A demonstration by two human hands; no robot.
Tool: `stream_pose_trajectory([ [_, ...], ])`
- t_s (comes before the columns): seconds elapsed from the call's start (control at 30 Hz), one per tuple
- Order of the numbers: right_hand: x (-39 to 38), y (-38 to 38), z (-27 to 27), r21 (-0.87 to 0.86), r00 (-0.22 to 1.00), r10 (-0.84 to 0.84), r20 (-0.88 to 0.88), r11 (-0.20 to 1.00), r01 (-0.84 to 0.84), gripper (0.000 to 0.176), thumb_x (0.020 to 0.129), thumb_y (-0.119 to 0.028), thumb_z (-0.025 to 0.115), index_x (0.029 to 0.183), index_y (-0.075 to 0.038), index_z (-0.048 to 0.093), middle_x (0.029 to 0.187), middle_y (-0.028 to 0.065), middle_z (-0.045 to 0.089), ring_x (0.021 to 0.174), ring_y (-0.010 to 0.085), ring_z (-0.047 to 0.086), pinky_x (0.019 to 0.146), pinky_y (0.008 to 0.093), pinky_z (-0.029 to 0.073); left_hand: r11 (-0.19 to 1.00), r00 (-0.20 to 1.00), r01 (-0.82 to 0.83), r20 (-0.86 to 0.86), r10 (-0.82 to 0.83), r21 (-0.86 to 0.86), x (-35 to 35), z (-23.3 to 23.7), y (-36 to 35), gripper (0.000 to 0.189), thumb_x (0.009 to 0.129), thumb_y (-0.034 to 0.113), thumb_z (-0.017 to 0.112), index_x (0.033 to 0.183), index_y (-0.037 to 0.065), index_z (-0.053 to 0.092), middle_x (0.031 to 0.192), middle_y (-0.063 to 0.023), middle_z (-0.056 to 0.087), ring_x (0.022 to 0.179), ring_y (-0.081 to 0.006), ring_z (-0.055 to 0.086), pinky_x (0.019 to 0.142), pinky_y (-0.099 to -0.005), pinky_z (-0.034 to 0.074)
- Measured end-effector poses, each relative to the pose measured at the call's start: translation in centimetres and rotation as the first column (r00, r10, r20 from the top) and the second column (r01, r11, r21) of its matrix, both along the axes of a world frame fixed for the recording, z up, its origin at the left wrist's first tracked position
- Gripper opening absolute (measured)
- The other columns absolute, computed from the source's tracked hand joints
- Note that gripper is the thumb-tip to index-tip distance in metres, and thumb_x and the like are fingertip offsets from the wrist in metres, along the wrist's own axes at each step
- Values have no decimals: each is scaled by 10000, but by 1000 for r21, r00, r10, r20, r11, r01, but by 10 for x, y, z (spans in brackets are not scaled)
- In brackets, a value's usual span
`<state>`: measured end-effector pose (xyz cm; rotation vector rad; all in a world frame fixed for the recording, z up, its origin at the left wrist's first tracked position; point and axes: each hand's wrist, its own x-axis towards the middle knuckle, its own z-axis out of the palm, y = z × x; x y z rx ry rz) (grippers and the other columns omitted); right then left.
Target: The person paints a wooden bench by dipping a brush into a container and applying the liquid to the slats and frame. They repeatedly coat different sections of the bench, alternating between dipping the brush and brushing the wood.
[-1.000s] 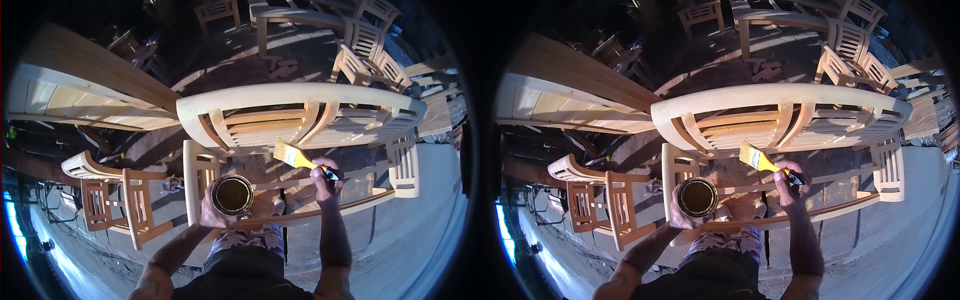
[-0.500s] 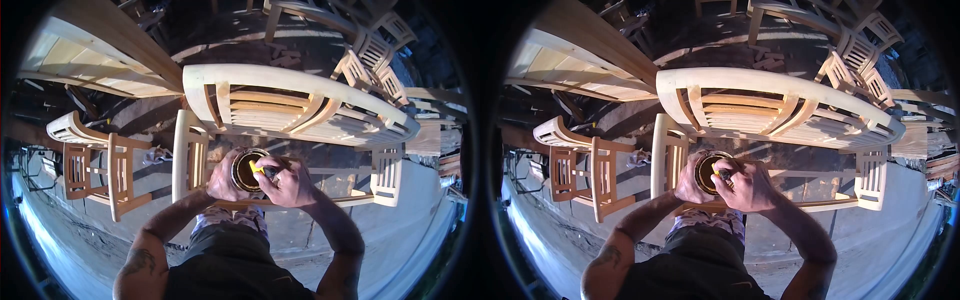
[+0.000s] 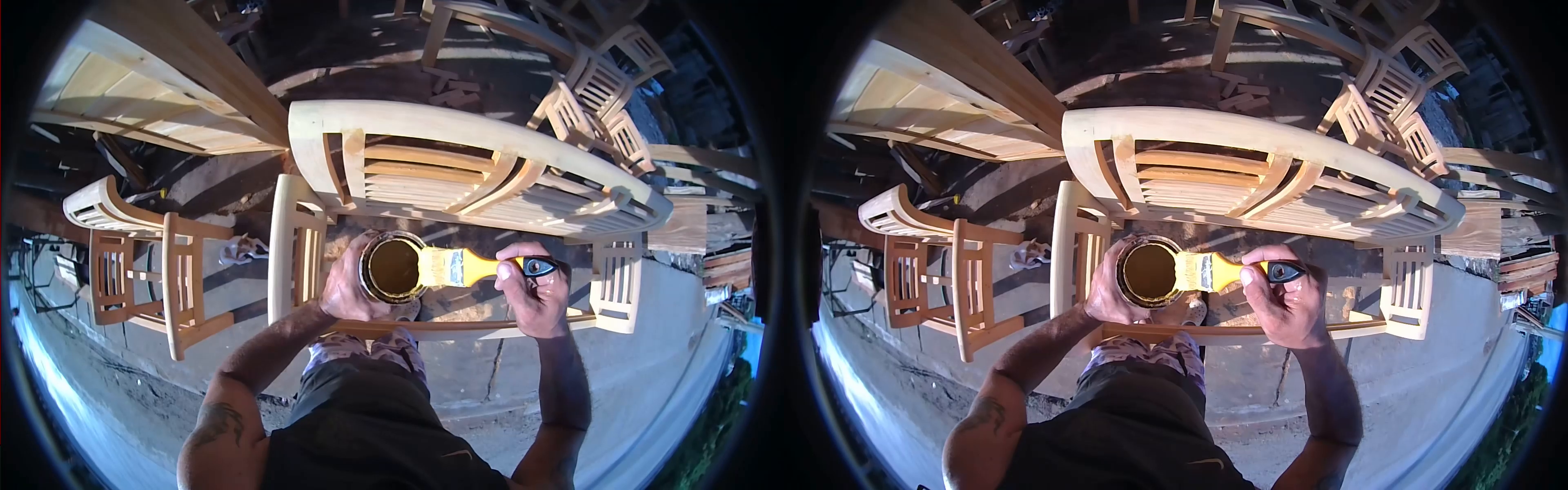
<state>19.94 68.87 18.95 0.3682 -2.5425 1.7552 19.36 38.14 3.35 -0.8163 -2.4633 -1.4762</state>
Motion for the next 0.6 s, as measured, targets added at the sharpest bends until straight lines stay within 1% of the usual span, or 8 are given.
stream_pose_trajectory([
  [0.07, 3, 2, 9, -46, 1000, 4, 9, 999, -3, 167, 991, -7, 703, 1153, 17, 668, 935, 0, 642, 736, 3, 528, 617, 187, 416, 1000, 1000, -13, 26, 12, 17, 1, -4, 2, 1161, 626, 280, 949, 1518, -96, 307, 1414, -280, 577, 1295, -407, 637, 1101, -478, 532],
  [0.1, 6, -3, 25, -2, 999, -16, 29, 1000, 16, 152, 1009, -38, 643, 1152, 9, 663, 838, 37, 677, 683, 71, 598, 624, 231, 476, 999, 999, -19, 39, 18, 26, 1, -5, 3, 1149, 630, 273, 946, 1515, -97, 313, 1410, -280, 578, 1287, -408, 641, 1096, -476, 536],
  [0.13, 3, -5, 25, 29, 991, 27, -129, 999, -23, 153, 981, -31, 669, 1128, 7, 680, 838, 54, 688, 707, 102, 631, 641, 267, 500, 1000, 1000, -15, 22, 15, 26, 1, -4, 4, 1137, 634, 267, 946, 1510, -97, 320, 1403, -279, 581, 1278, -406, 646, 1089, -474, 540],
  [0.2, -7, -16, 43, 171, 934, 267, -239, 958, -231, 184, 911, -3, 719, 1094, 5, 703, 873, 94, 703, 737, 165, 676, 668, 305, 527, 1000, 1000, -7, -15, 7, 28, -1, 1, 5, 1114, 641, 255, 947, 1502, -97, 334, 1389, -276, 586, 1261, -403, 656, 1075, -471, 549],
  [0.33, -3, -25, 41, 429, 842, 532, -94, 784, -448, 400, 700, 55, 771, 1072, -81, 720, 941, 83, 642, 789, 265, 683, 694, 368, 558, 998, 1000, 4, -5, -4, 59, -2, 4, 12, 1102, 640, 244, 959, 1494, -93, 350, 1371, -269, 593, 1247, -398, 665, 1062, -467, 557],
  [0.37, 2, -19, 38, 366, 855, 518, -1, 796, -482, 402, 667, 64, 757, 1039, -85, 726, 960, 88, 620, 793, 260, 677, 709, 373, 554, 998, 1000, 14, -2, -14, 64, -3, 3, 11, 1103, 639, 242, 961, 1494, -92, 350, 1369, -268, 595, 1245, -397, 666, 1059, -468, 558],
  [0.47, 8, 5, 41, 304, 897, 441, -20, 858, -415, 370, 658, 87, 724, 992, -73, 729, 942, 89, 640, 793, 252, 675, 709, 364, 552, 998, 1000, 16, 6, -16, 57, -4, -3, 12, 1125, 638, 275, 991, 1490, -91, 353, 1360, -264, 603, 1229, -391, 676, 1046, -467, 563],
  [0.6, 26, 50, -6, 7, 968, 225, -115, 974, -226, 314, 686, 67, 749, 984, -29, 722, 900, 103, 678, 797, 245, 669, 745, 358, 539, 999, 999, -18, -38, 16, -41, 2, -8, 20, 1182, 630, 369, 1024, 1478, -101, 349, 1341, -260, 620, 1194, -393, 690, 1010, -475, 575],
])
